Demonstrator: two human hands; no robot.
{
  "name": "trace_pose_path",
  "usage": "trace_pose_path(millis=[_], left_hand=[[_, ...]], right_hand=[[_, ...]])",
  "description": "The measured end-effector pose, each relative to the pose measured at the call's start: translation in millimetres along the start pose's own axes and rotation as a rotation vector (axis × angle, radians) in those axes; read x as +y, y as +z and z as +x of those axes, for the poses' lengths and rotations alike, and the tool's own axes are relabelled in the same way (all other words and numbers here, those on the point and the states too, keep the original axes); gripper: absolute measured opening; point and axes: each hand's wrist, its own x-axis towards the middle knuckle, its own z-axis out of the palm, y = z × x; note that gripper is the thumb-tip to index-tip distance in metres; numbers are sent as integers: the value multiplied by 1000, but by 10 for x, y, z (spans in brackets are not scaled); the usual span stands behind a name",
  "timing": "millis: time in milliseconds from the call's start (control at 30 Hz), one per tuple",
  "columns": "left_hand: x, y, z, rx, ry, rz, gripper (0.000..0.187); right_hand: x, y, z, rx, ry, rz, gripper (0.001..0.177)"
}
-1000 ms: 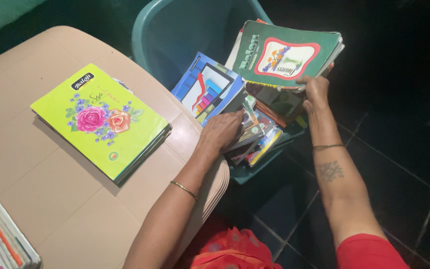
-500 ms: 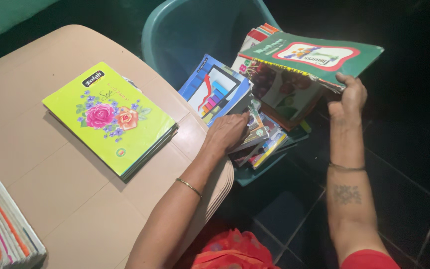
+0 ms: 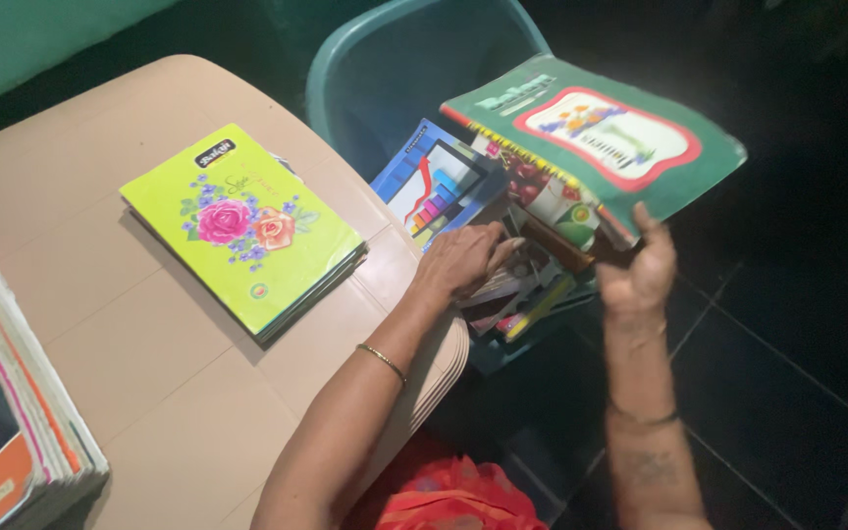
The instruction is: The person picks up various books from a chair and stacks them on a table. They handle each book individually, aligning them into a neat pile.
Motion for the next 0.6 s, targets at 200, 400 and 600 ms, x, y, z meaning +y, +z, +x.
trace_pose_path(millis=[200, 400, 600], left_hand=[[-193, -96, -208, 325, -135, -958, 64], [-145, -210, -616, 500, -115, -1425, 66], [-183, -419, -943, 646, 55, -1523, 41]], right_hand=[[344, 104, -418, -2, 107, 106, 33], [614, 597, -1038, -32, 205, -86, 35], [933, 381, -1462, -260, 291, -230, 39]])
